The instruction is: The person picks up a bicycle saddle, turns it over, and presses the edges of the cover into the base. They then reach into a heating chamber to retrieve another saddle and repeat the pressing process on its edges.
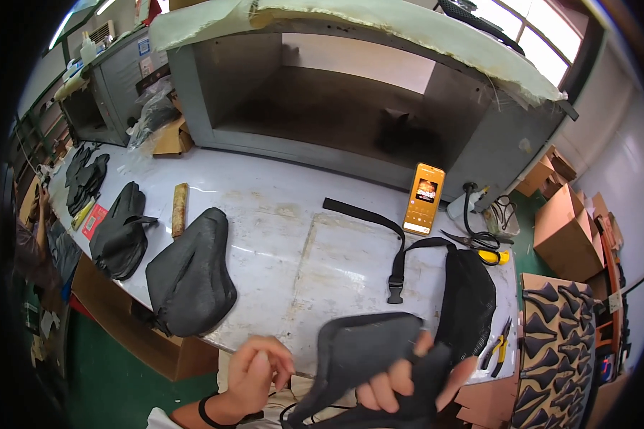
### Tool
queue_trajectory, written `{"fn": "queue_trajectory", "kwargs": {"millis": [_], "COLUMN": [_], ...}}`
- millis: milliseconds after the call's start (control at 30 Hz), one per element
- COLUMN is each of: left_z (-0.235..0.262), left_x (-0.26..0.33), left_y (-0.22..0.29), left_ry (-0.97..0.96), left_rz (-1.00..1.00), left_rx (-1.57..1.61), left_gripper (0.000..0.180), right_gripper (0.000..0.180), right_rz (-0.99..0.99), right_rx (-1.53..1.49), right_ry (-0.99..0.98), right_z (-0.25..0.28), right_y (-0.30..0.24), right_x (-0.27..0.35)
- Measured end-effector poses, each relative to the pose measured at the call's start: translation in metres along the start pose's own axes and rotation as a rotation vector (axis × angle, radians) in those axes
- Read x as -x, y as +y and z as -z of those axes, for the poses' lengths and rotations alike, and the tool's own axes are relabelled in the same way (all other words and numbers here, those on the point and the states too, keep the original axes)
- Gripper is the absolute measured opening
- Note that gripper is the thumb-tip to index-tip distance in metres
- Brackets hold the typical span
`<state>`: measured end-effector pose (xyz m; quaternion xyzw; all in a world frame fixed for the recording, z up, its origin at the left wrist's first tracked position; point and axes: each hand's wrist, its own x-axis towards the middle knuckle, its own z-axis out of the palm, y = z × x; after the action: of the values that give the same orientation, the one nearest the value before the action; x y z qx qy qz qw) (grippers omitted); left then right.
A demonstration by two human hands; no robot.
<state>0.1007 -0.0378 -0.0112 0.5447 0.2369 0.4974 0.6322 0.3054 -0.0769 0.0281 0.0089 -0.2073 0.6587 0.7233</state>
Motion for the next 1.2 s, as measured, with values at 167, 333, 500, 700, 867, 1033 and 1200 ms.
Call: {"fn": "queue_trajectory", "kwargs": {"millis": [167, 333, 500, 700, 867, 1033, 1200], "left_z": [-0.001, 0.006, 0.013, 0.03, 0.025, 0.055, 0.071], "left_x": [0.009, 0.017, 0.009, 0.011, 0.03, 0.039, 0.049], "left_y": [-0.009, -0.016, -0.003, 0.001, -0.002, -0.015, -0.041], "left_ry": [0.054, -0.299, -0.081, 0.244, 0.47, 0.524, 0.184], "left_rz": [0.753, 0.672, 0.467, 0.143, 0.245, 0.493, 0.448], "left_rx": [0.495, 0.607, 0.367, 0.153, 0.447, 0.769, 1.227], "left_gripper": [0.036, 0.057, 0.061, 0.05, 0.039, 0.032, 0.036], "right_gripper": [0.072, 0.083, 0.101, 0.044, 0.027, 0.028, 0.033], "right_rz": [-0.165, -0.143, 0.031, -0.134, -0.233, -0.263, -0.336], "right_rx": [-0.239, -0.225, 0.739, 1.379, 1.254, 1.235, 1.296], "right_ry": [-0.447, 0.06, 0.53, -0.042, 0.13, -0.209, -0.431], "right_z": [0.014, 0.025, 0.019, -0.005, -0.016, -0.024, -0.04], "right_y": [0.02, 0.031, 0.078, 0.111, 0.114, 0.116, 0.154], "right_x": [-0.033, -0.023, -0.004, 0.027, 0.021, 0.005, -0.006]}}
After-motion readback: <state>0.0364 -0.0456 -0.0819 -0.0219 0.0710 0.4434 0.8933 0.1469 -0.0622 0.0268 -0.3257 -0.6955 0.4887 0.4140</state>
